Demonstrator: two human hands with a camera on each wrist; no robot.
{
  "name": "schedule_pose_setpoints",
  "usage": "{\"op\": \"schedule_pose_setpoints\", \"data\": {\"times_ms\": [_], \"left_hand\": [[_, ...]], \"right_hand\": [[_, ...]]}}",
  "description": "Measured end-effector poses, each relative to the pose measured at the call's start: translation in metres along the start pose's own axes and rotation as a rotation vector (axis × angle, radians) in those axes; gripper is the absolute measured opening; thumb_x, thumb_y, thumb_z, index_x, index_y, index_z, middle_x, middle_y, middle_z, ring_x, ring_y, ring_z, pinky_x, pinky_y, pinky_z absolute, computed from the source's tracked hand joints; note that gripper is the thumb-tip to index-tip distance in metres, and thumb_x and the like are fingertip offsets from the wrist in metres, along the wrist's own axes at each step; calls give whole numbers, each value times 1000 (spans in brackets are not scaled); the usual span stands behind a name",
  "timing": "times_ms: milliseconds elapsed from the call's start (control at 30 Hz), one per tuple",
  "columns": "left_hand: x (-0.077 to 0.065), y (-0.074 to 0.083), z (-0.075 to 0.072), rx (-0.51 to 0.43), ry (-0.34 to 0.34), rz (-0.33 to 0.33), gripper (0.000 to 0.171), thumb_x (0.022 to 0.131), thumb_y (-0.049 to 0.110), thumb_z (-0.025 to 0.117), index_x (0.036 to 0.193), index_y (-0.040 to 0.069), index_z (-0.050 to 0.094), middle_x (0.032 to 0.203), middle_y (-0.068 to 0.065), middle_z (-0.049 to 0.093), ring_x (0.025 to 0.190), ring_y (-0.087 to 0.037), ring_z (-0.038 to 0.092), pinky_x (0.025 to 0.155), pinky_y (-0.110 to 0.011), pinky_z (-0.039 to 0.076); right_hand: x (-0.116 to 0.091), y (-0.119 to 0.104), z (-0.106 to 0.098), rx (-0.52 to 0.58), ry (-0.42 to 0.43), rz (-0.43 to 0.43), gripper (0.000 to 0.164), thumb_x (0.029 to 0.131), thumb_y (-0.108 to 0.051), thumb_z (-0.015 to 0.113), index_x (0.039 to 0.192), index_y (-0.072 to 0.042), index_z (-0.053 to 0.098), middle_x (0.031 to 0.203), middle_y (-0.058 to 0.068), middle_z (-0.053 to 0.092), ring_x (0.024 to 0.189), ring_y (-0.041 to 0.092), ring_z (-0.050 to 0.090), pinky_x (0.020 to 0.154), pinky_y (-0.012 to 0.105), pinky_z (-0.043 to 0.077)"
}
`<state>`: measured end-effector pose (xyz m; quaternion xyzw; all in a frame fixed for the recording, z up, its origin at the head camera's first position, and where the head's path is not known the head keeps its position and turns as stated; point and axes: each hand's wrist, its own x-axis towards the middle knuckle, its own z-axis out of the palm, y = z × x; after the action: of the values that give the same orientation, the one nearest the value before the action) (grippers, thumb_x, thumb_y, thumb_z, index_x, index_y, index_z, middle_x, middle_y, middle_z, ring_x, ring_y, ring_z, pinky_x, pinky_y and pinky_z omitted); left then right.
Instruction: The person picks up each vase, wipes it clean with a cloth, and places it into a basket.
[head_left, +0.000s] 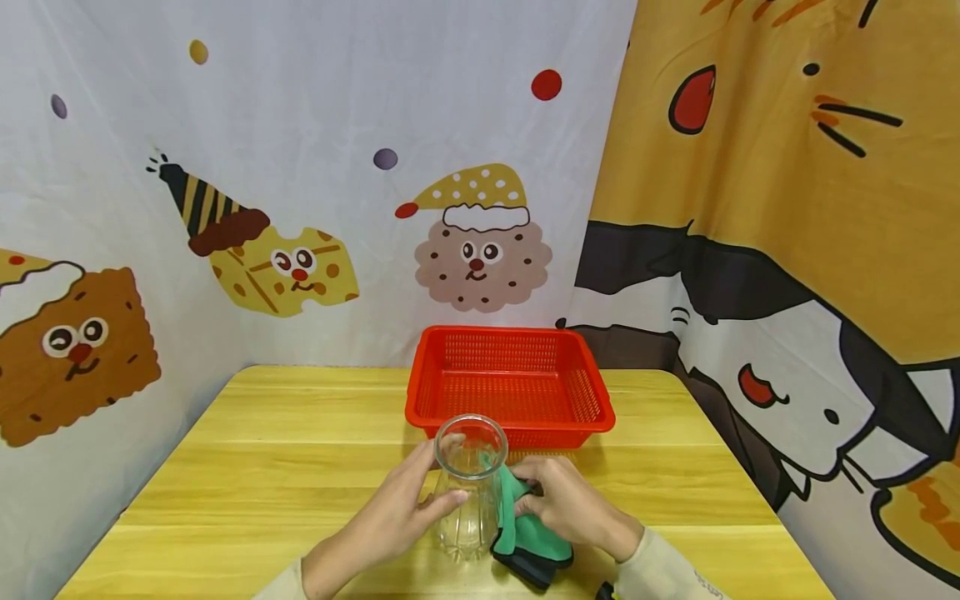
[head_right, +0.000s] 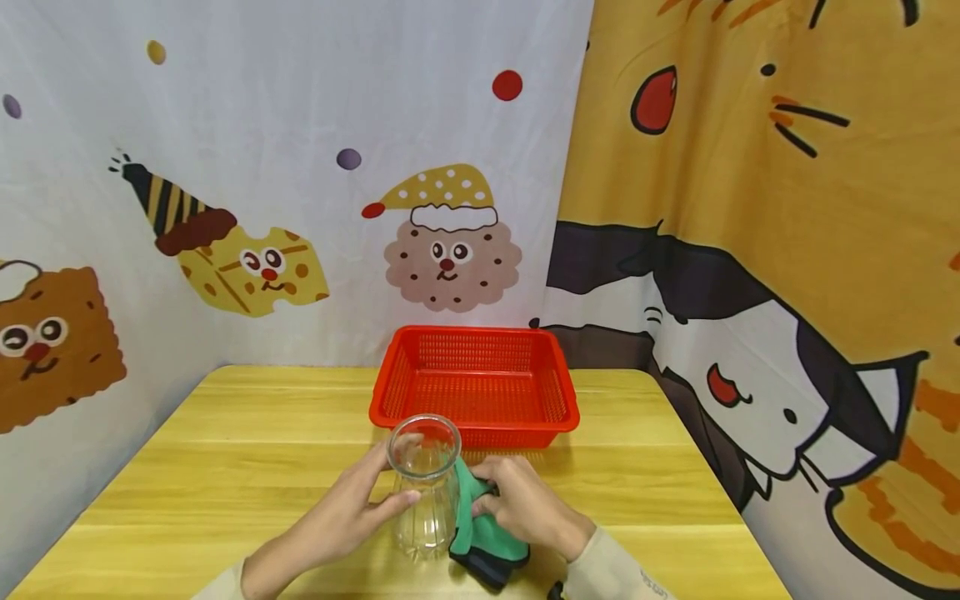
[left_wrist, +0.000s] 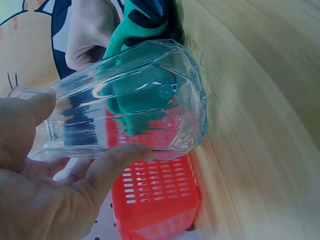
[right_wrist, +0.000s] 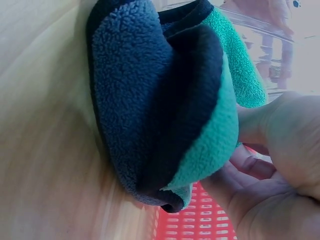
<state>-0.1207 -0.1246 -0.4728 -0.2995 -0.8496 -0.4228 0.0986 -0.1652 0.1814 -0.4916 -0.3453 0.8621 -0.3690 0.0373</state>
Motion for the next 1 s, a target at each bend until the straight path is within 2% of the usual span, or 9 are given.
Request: {"op": "schedule_pose_setpoints", "data": {"times_ms": [167,333,767,1000], "left_hand": [[-1,0,-1,-4,-9,-5,63,115,37,77,170,18,53,155,-7,72,136,-33,76,116,-62,65],[-1,0,-1,-14,-19,-18,63,115,38,76,170,18,53,155,-6,72,136,-33,75,116,-62,65],[0,-1,-1,-3,-17,-17,64,115,37,77,169,14,53,153,-8,73,135,-32,76,115,-59,66],[0,-2,0,1,-11,-19,64,114,35,79,169,15,54,155,-8,72,136,-33,76,116,-60,65]], "right_hand": [[0,-2,-1,5,22,28,33,101,-7,90,132,-18,87,122,-4,86,99,-3,74,85,21,67],[-1,-5,-1,25,56,20,39,100,-7,90,138,-11,85,119,-4,86,101,-2,75,86,22,69],[-1,-5,-2,36,126,-58,41,100,-7,91,141,-11,84,116,-6,85,98,0,73,86,24,70],[0,-6,-3,68,164,-85,41,99,-5,91,139,-12,85,115,-5,85,101,4,78,90,26,72]]}}
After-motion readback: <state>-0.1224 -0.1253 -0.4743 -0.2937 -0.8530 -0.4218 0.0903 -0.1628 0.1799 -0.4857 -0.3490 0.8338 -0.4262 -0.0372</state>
